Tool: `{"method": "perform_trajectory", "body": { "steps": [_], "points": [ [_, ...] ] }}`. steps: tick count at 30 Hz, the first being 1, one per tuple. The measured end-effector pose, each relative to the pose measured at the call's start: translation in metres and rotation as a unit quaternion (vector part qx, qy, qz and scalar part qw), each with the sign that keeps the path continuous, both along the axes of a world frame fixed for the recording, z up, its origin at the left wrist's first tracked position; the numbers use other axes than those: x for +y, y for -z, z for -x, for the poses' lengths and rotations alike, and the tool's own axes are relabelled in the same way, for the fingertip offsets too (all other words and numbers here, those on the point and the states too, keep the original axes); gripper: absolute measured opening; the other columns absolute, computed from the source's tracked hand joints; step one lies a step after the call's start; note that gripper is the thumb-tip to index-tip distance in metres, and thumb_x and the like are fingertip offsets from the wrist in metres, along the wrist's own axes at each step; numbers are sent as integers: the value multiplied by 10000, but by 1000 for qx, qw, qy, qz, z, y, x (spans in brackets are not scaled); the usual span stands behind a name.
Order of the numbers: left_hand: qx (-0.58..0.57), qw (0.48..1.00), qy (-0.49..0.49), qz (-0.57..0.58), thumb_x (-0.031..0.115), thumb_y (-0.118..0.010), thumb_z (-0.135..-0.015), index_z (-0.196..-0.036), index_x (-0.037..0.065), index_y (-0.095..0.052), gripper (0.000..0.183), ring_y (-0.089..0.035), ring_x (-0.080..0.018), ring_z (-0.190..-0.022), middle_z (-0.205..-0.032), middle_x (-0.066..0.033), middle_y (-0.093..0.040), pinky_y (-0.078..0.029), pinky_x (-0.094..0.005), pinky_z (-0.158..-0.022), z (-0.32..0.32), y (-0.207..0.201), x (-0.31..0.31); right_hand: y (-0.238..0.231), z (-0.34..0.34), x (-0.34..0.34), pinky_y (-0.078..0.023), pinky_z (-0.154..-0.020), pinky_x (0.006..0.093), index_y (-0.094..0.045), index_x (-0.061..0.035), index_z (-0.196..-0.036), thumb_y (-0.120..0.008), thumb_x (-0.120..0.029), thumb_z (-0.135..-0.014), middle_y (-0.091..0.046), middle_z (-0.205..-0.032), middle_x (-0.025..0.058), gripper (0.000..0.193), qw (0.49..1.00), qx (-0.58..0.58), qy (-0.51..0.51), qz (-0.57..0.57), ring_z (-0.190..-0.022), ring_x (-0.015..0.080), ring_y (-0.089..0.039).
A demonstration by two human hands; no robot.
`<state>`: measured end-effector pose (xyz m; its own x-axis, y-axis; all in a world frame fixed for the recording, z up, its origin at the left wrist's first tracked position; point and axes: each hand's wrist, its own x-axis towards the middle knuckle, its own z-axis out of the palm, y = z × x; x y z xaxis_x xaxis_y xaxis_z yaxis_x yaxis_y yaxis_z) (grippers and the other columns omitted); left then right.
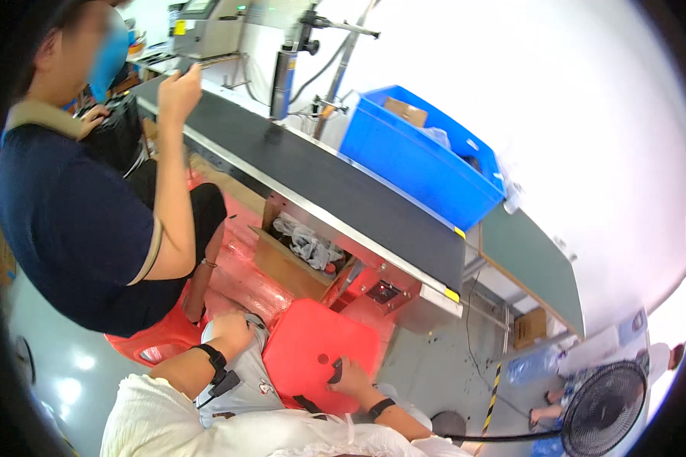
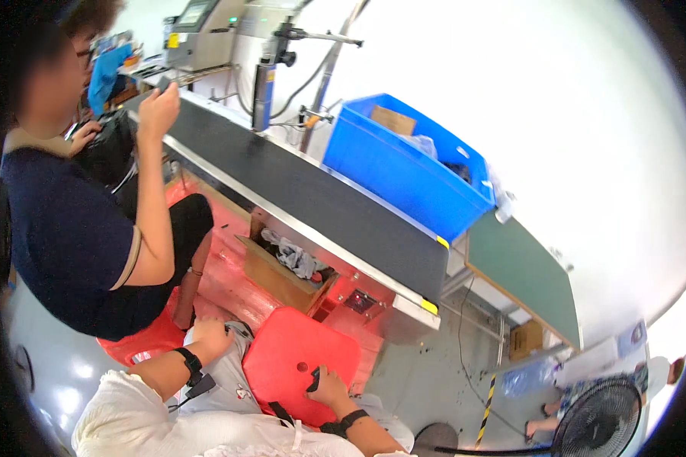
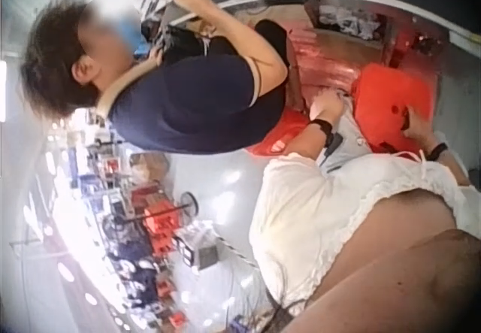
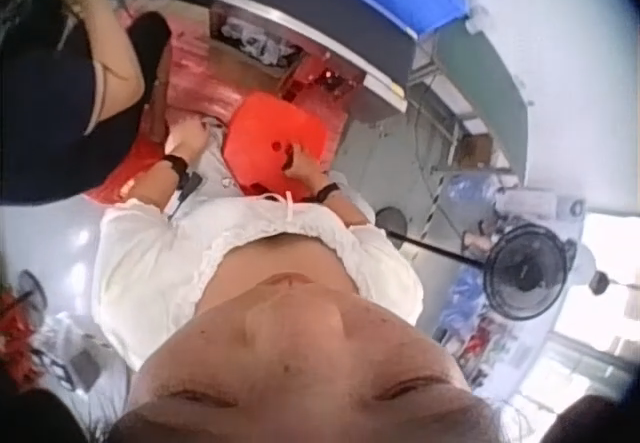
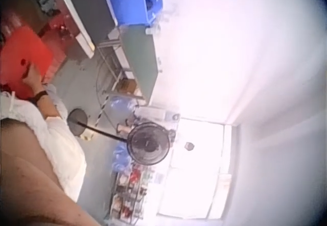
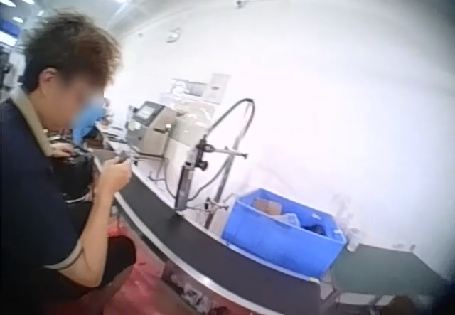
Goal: The recorder is assembling black plastic electronic or mechanical components while sitting at a workstation with a conveyor belt.
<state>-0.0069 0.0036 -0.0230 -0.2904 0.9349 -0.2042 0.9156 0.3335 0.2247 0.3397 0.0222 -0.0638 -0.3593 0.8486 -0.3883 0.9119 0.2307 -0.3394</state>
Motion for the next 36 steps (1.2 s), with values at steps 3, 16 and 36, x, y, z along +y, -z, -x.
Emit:
{"method": "perform_trajectory", "body": {
  "steps": [3,16,36],
  "points": [
    [-17,1000,5,-8,386,-572,-846,-1004,23,-707,419,-644,-346,-1025,-1058,-197,-690,-449,-510,-922,0,1,-1,18,-6,2,-515,-913,484,-405,-24,-1360,-868,-344,-560,-571,-1193,282,978,999,32,23,12,-1067,433,-612],
    [-19,1000,2,-24,372,-558,-849,-1066,22,-687,432,-593,-338,-1115,-1144,-192,-652,-424,-498,-941,1,-6,-6,29,-19,1,-501,-924,387,-465,0,-1271,-924,-331,-544,-640,-1135,158,922,982,184,38,8,-1082,307,-630],
    [-25,1000,-2,16,400,-536,-871,-1096,-1,-671,479,-569,-390,-1161,-1162,-235,-643,-345,-542,-1088,2,-8,-5,14,-15,8,-475,-970,446,-418,-74,-1356,-935,-351,-484,-591,-1220,222,1051,989,122,58,64,-1153,394,-579]
  ]
}}
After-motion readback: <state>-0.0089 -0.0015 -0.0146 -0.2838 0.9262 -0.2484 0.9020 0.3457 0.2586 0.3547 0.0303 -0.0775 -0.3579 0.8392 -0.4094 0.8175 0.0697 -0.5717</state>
